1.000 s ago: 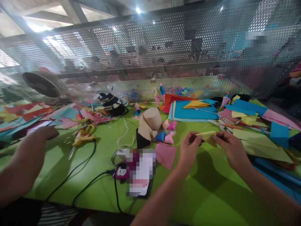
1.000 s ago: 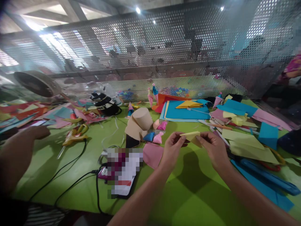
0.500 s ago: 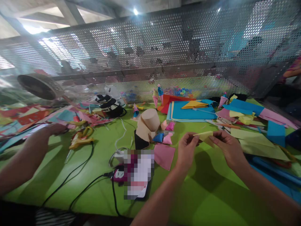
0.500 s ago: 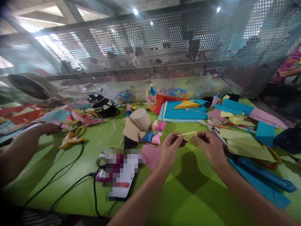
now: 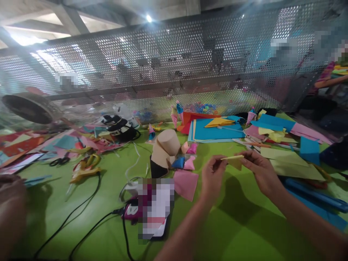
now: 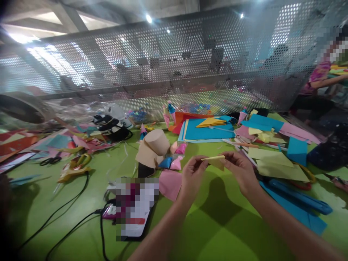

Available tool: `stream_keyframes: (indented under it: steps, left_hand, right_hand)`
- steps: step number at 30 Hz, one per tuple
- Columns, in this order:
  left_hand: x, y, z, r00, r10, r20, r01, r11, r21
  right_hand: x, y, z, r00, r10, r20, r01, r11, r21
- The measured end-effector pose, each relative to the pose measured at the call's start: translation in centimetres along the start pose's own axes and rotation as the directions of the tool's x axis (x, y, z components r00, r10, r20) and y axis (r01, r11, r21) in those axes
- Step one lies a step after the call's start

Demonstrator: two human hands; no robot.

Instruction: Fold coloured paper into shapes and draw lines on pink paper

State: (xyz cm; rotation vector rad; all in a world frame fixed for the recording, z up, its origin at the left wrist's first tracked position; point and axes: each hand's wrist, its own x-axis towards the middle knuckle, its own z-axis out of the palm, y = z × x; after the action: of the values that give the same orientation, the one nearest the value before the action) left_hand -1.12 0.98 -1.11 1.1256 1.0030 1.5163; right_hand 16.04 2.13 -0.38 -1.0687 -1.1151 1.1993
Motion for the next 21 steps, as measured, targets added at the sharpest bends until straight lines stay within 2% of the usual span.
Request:
stream_keyframes:
  steps: [9,17,21]
  left_hand:
    - [-0.04,0.03,-0.07,1.000,0.021,0.006,-0.021,0.997,0.069]
    - [0.13,-0.13,0.05,0.999,0.038,-0.027,-0.037,0.998,0.052]
    - [0.07,-0.14,-0.02,0.999,0.037,-0.011,-0.036,0.997,0.063]
  right_hand:
    - [-0.22,-0.59,0.15,1.000,0.009,-0.014,-0.008,1.000,0.029]
    - [-0.17,-0.53,0.11,1.000,0.008,0.010,-0.009,0.997,0.078]
    - [-0.16,-0.44,0.20,1.000,-0.007,-0.015,0.008,0.998,0.070]
